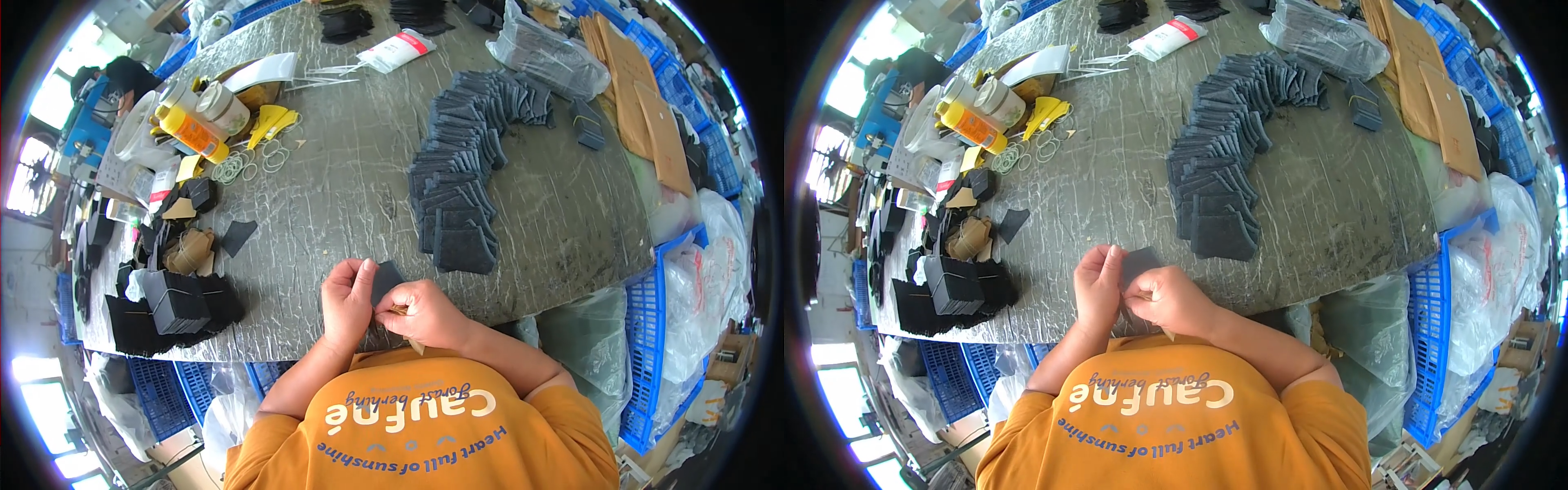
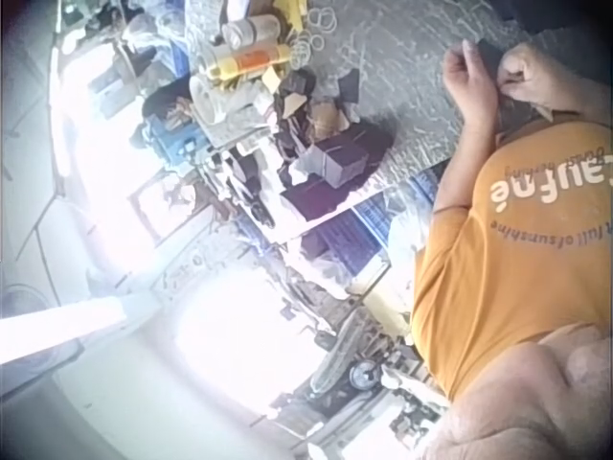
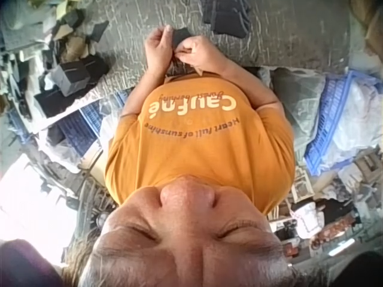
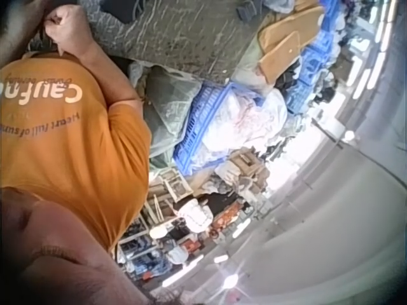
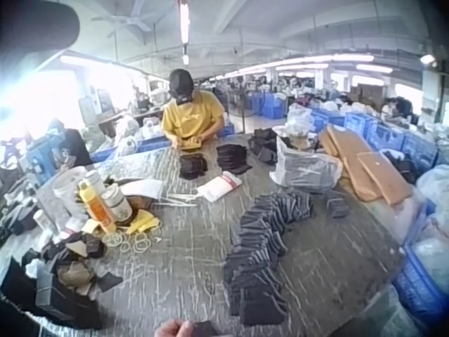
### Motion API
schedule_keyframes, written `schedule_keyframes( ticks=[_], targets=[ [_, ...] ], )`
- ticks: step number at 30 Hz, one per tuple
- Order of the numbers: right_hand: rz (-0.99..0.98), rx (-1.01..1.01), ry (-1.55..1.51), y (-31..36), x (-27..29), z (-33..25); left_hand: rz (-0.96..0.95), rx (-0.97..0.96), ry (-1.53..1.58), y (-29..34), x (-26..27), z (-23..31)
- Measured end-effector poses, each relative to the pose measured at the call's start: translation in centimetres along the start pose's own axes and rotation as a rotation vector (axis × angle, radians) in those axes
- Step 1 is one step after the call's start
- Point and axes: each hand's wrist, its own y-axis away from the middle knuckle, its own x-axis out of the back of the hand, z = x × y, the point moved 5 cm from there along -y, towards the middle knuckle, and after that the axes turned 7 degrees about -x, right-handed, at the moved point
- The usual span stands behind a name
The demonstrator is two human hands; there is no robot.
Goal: Organizing, stacking, and bundling small black shoe upper components with rubber bands in a manufacturing setting.
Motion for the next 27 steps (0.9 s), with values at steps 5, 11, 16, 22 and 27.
schedule_keyframes(
  ticks=[5,11,16,22,27],
  targets=[
    [-0.110,-0.076,-0.296,-0.3,-0.7,2.0,-0.210,0.275,0.495,0.8,-1.0,-0.4],
    [-0.130,-0.196,-0.881,-0.2,0.9,3.1,-0.454,-0.009,0.021,-0.7,0.0,1.8],
    [-0.078,-0.280,-0.753,0.0,0.3,3.9,-0.617,-0.737,-0.415,0.0,-1.3,6.1],
    [0.231,-0.070,-1.267,0.1,5.1,5.1,-0.248,-0.264,-0.162,-1.1,2.7,3.0],
    [0.358,0.102,-1.052,2.2,9.6,4.8,-0.296,0.100,-0.348,-3.9,5.4,0.9]
  ],
)
